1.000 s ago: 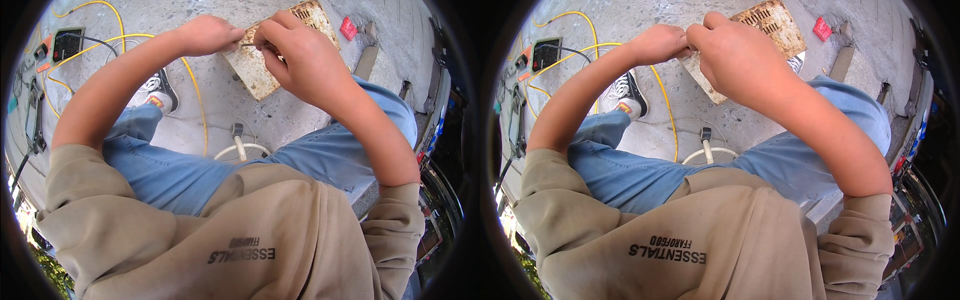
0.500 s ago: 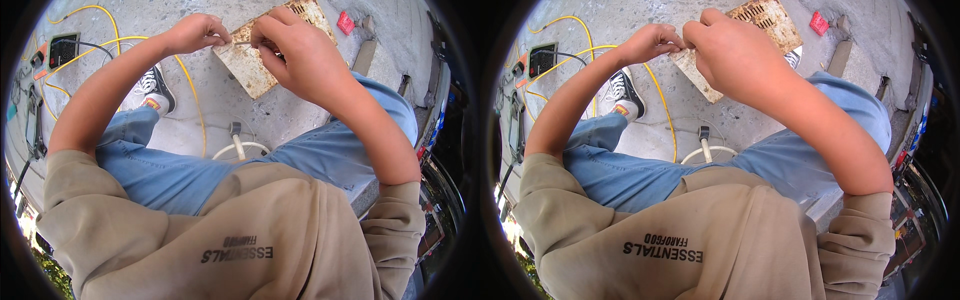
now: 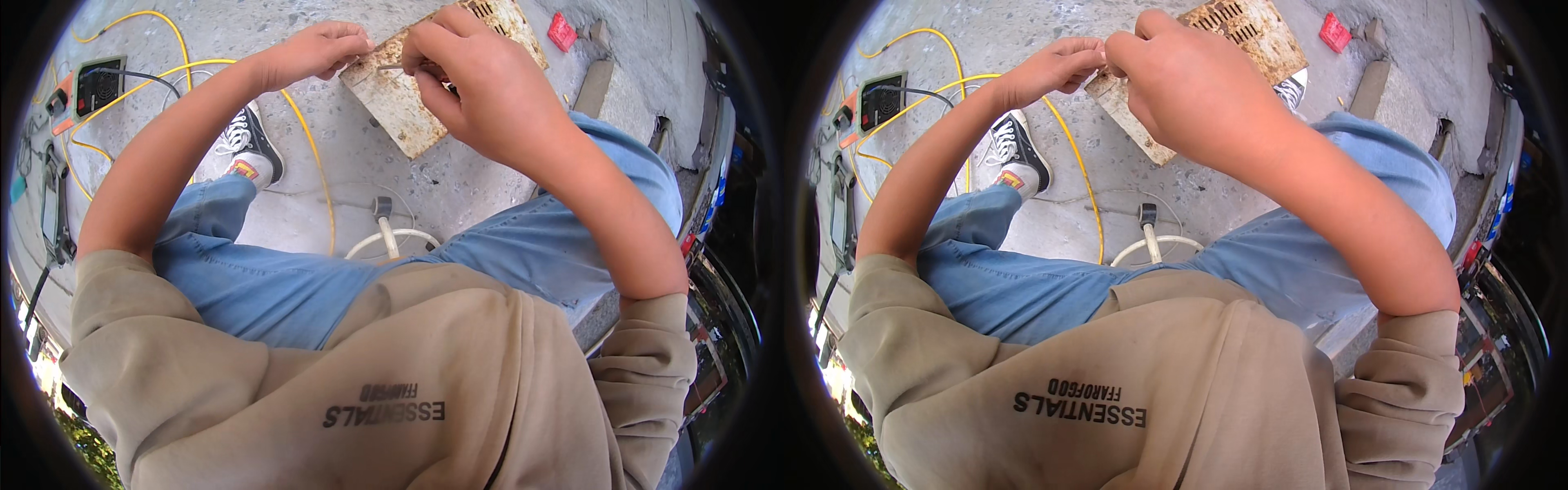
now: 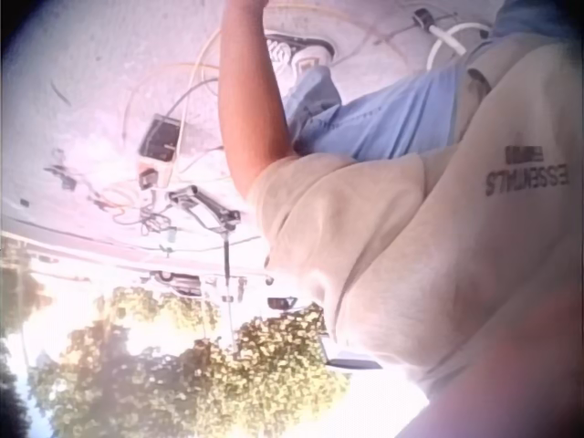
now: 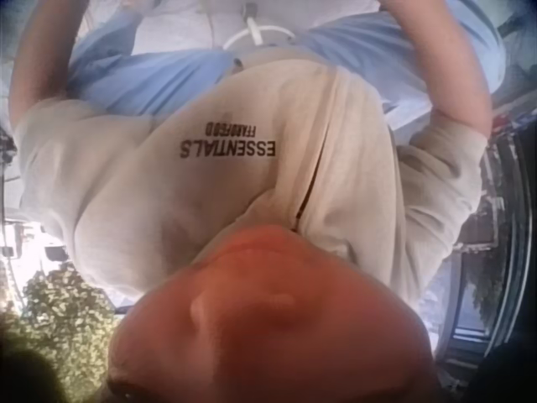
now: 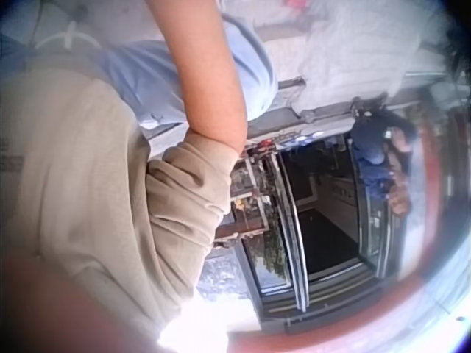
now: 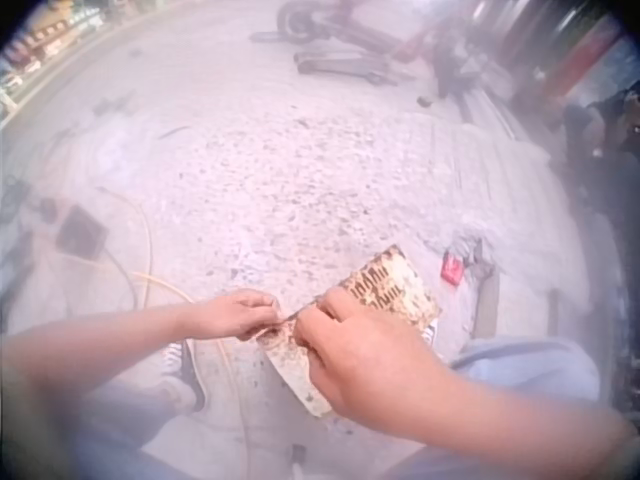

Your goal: The person uses a screwdriver to remove screws from a rusty metal box, opens it to reveal a fan and internal wiring, then uses a hammer to strike the interior components. The person continues to pry and adjust parts inside the box.

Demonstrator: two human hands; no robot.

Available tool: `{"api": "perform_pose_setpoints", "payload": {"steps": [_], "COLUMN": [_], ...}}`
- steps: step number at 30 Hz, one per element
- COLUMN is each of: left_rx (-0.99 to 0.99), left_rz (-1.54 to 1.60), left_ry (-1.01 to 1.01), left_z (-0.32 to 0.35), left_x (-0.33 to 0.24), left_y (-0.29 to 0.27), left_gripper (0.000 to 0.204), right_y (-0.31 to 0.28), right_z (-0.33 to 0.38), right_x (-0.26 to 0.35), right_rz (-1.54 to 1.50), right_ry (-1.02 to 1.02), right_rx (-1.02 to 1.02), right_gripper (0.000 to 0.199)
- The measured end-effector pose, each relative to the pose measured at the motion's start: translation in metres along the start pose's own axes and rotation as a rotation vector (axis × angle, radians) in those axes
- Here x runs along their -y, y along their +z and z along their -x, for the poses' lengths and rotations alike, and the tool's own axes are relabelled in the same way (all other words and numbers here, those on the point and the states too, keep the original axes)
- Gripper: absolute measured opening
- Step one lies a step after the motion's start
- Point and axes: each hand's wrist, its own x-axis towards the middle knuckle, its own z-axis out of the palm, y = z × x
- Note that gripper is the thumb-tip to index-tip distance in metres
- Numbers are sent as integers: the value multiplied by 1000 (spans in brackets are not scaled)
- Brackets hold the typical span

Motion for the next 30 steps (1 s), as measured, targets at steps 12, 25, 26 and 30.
{"api": "perform_pose_setpoints", "payload": {"steps": [12, 25, 26, 30], "left_rx": [-263, -148, -152, -195], "left_rz": [37, 183, 171, 125], "left_ry": [-183, -349, -351, -299], "left_z": [27, 41, 41, 38], "left_x": [6, 52, 49, 55], "left_y": [56, 134, 135, 137], "left_gripper": [31, 23, 23, 18], "right_y": [5, 26, 26, 26], "right_z": [54, 87, 87, 87], "right_x": [7, 12, 12, 12], "right_rz": [-106, -213, -223, -223], "right_ry": [102, 88, 88, 76], "right_rx": [21, -26, -31, -38], "right_gripper": [17, 15, 14, 14]}}
